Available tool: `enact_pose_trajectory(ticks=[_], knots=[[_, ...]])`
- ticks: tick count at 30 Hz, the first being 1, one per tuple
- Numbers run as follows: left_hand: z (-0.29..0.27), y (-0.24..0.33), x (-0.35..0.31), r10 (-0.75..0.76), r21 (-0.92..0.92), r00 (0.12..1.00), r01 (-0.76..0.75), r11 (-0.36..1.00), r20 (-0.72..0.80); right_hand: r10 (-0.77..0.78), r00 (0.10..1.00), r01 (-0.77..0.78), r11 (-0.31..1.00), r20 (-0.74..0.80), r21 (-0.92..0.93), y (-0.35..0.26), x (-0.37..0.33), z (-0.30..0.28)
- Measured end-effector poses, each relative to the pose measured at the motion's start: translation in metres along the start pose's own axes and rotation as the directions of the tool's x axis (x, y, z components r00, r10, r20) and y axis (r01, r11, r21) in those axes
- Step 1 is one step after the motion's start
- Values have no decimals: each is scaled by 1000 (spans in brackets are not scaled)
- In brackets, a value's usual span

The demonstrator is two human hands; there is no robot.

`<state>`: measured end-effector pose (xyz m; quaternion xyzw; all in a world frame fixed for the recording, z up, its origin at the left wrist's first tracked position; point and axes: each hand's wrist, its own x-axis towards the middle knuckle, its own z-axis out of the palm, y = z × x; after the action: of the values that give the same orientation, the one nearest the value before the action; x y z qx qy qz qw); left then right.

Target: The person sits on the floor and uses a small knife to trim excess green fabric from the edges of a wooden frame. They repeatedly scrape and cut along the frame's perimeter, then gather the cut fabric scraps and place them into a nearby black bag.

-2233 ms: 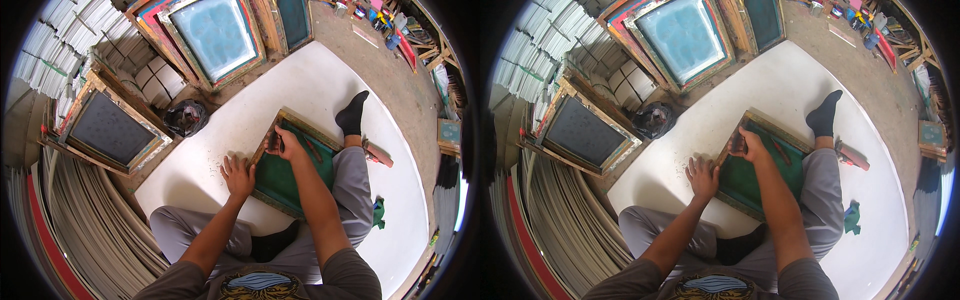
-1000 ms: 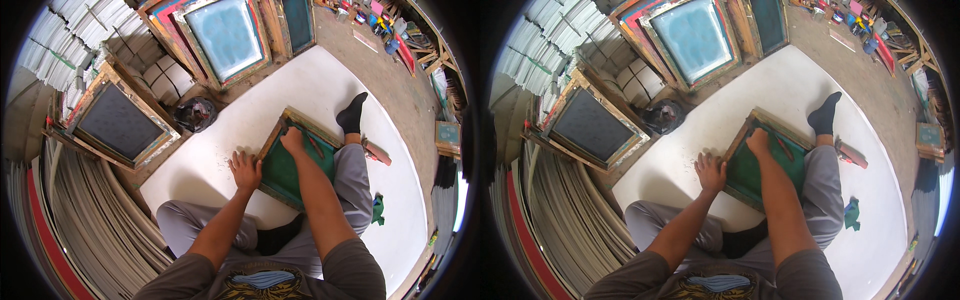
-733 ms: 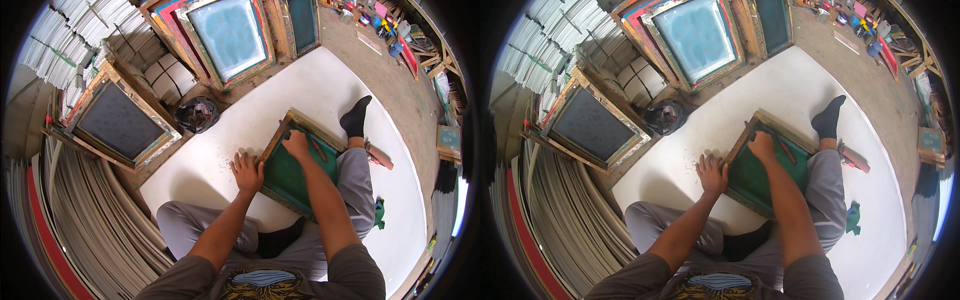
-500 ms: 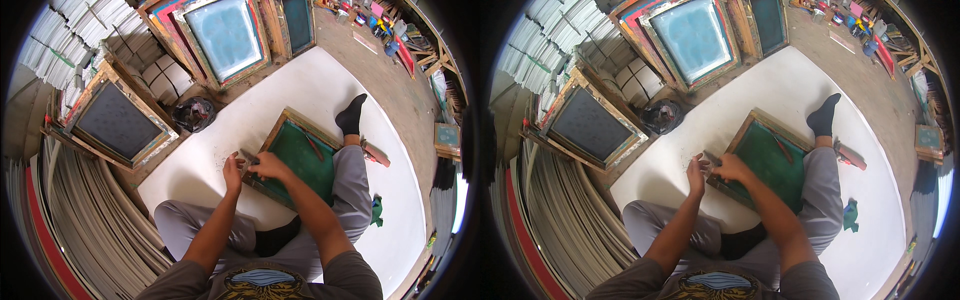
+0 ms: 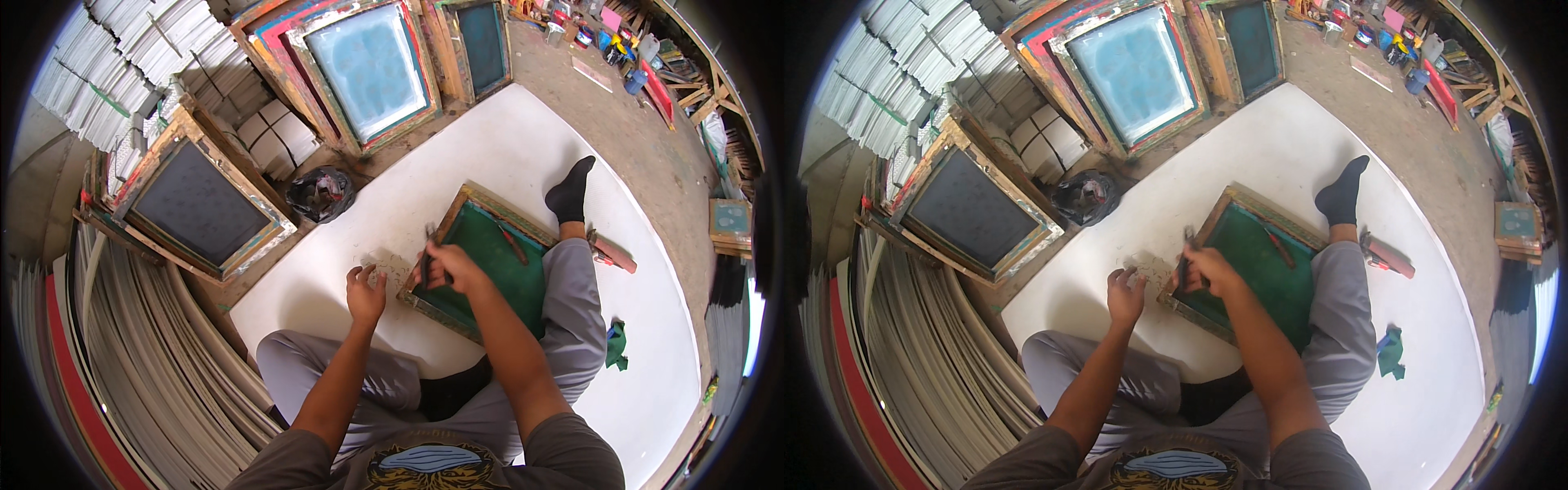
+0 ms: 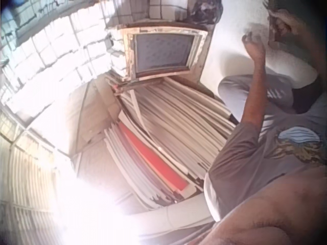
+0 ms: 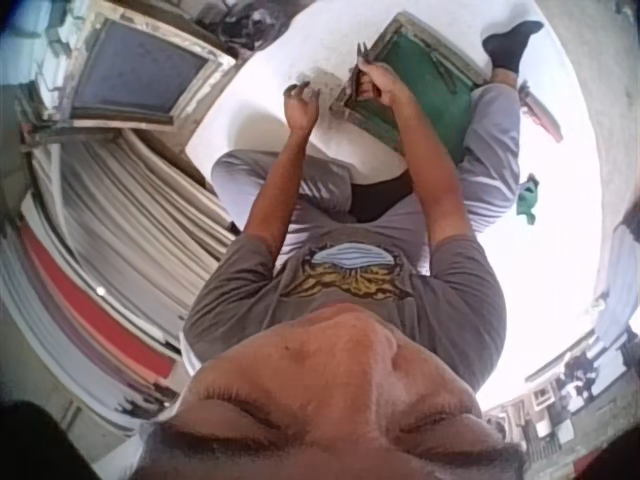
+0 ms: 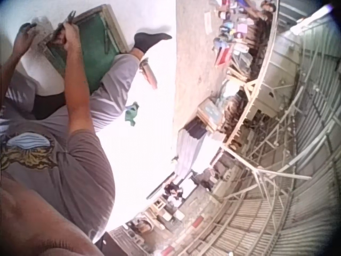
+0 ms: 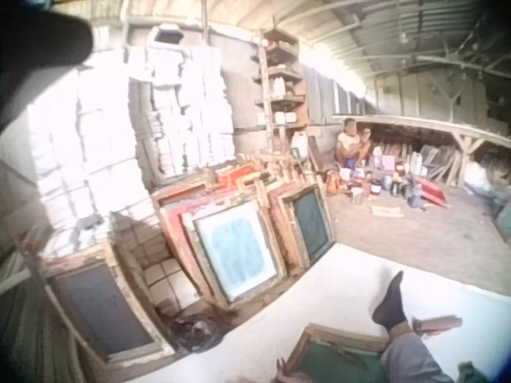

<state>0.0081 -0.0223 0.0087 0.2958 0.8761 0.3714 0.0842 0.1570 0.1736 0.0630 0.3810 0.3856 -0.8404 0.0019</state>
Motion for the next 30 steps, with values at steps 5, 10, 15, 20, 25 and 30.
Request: enact_pose_trajectory(ticks=[5, 10, 15, 20, 25, 30], knots=[[15, 30, -12, 122, 153, 992, -123, 980, 18, -62, 988, 86, 981, -138, 172, -36, 13, -51], [28, 40, -20, 153, 152, 986, -161, 975, 65, -45, 991, 72, 975, -129, 210, -49, 32, -69], [38, 42, -23, 167, 143, 983, -176, 974, 76, -33, 991, 66, 966, -132, 249, -49, 46, -78], [43, 39, -22, 199, 141, 978, -205, 969, 56, -19, 983, 69, 961, -184, 268, -47, 49, -79], [49, 44, -20, 187, 124, 980, -195, 973, 73, -20, 973, 96, 940, -228, 328, -43, 52, -77], [57, 53, -20, 202, 150, 974, -216, 965, 102, 34, 960, 27, 976, -276, 216, -45, 56, -83]])
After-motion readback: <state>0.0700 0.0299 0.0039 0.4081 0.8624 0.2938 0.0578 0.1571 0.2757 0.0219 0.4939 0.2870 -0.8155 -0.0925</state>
